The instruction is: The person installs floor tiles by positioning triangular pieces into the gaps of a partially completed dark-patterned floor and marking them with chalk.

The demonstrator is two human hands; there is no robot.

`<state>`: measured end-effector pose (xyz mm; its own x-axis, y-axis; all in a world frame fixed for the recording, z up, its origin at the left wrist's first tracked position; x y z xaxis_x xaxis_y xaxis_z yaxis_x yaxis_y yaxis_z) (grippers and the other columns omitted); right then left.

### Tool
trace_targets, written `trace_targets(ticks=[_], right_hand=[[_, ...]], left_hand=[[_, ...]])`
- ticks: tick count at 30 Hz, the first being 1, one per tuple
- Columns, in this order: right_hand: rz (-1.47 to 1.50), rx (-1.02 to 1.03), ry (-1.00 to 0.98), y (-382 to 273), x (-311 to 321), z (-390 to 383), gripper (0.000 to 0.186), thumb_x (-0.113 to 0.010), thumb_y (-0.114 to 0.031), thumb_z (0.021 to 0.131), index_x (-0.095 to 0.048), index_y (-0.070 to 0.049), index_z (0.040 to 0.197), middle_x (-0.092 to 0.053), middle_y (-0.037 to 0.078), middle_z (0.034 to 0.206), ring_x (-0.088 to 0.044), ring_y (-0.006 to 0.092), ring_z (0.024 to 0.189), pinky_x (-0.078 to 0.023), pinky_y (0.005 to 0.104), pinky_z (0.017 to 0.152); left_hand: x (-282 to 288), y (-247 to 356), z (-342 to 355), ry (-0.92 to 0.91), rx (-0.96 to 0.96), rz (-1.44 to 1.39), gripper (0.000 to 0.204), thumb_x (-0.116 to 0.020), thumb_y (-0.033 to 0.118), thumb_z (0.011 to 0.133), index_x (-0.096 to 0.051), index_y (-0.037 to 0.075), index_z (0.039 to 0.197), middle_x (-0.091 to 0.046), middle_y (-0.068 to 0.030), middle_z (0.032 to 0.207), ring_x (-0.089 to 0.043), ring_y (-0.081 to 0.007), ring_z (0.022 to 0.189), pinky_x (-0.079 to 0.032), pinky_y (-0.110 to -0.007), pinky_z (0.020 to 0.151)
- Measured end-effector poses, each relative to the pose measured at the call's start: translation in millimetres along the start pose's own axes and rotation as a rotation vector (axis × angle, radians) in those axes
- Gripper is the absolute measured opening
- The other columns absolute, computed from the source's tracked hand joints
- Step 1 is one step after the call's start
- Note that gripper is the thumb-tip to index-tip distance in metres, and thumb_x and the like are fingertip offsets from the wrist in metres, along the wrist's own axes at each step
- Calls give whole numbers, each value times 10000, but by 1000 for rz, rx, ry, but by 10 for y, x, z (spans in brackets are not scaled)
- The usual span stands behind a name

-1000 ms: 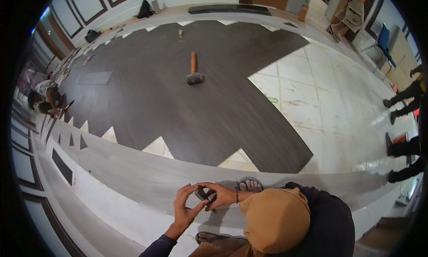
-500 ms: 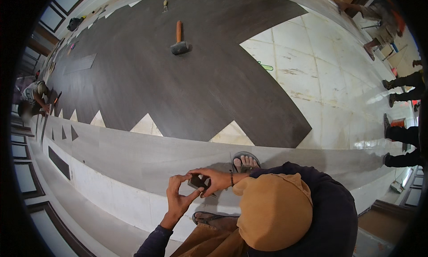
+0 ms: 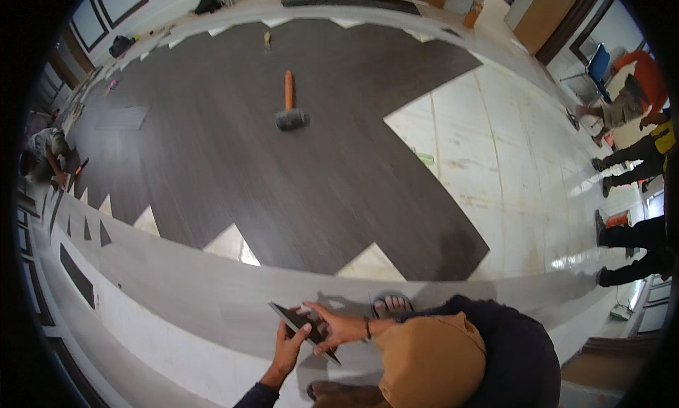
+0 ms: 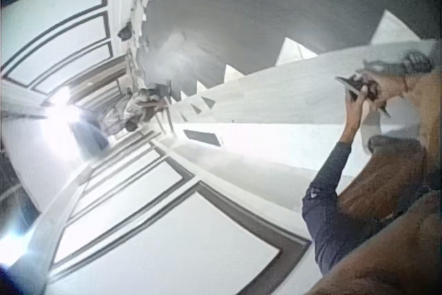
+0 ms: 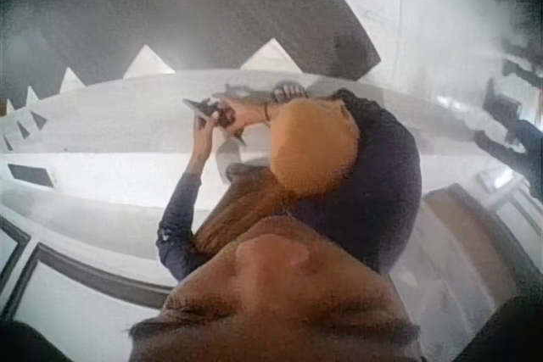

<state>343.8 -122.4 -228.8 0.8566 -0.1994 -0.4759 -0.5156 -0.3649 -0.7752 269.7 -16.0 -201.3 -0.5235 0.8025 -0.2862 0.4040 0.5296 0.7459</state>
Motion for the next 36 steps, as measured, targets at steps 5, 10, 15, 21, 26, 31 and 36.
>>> trace_targets(ticks=[5, 10, 15, 21, 26, 31, 36], right_hand=[[137, -101, 58, -28, 417, 224, 929, -741, -304, 978, -102, -183, 1642, -563, 167, 1313, -683, 211, 1029, -629, 360, 784], [-28, -157, 274, -552, 1119, 259, 634, -636, -209, 1039, -307, -119, 1574, -663, 134, 1267, -679, 176, 1020, -603, 342, 818], [-453, 19, 465, -2106, 1042, 48, 430, -702, -203, 966, -587, -66, 1357, -731, 109, 1065, -714, 198, 931, -585, 364, 788], [-942, -60, 348, -3374, 477, -962, 511, -773, -290, 880, -626, -37, 1298, -749, 140, 963, -725, 273, 885, -572, 397, 822], [-890, -417, 535, -3180, 889, -2720, 431, -781, -223, 883, -644, -19, 1238, -738, 147, 887, -714, 281, 773, -574, 407, 705], [-699, -593, 537, -3862, 365, -3681, 397, -780, -197, 885, -642, -25, 1215, -731, 138, 866, -708, 270, 724, -569, 408, 640], [-617, -536, 512, -4082, 46, -3836, 364, -780, -171, 887, -640, -31, 1193, -723, 129, 845, -702, 259, 675, -563, 408, 574]], left_hand=[[499, 200, 539, 27, 49, -438, 514, -668, 217, 995, -432, 123, 1442, -580, -136, 1318, -598, -313, 1201, -513, -480, 1003], [904, 893, 554, 54, 223, -545, 504, -669, 377, 969, -465, 178, 1385, -553, -139, 1342, -623, -375, 1180, -553, -569, 953], [634, 2013, -255, 132, 196, -609, 512, -709, 345, 983, -489, 142, 1398, -612, -127, 1319, -648, -321, 1168, -574, -504, 952], [441, 2469, -2210, 709, 24, -428, 560, -842, 306, 875, -532, 74, 1279, -633, -64, 1044, -665, -237, 955, -596, -416, 743], [-170, 2418, -3965, 898, 55, 183, 723, -631, 310, 995, -326, 108, 1619, -572, -167, 1363, -539, -315, 1261, -454, -437, 1055], [-1284, 3255, -5213, 831, 239, 92, 669, -607, 323, 1001, -368, 121, 1592, -597, -150, 1340, -556, -296, 1251, -432, -431, 1075], [-1714, 3691, -5893, 819, 261, 71, 618, -583, 335, 1006, -410, 133, 1564, -622, -133, 1317, -572, -277, 1241, -410, -424, 1094]])
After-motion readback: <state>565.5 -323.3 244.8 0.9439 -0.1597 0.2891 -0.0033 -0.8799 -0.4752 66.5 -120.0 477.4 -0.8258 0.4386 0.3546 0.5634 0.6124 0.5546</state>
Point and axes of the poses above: each hand's wrist, its own z-axis towards the middle knuckle, its own x-axis out of the back of the hand, y = z × x, the point moved 8 cm from there along z, towards the middle knuckle
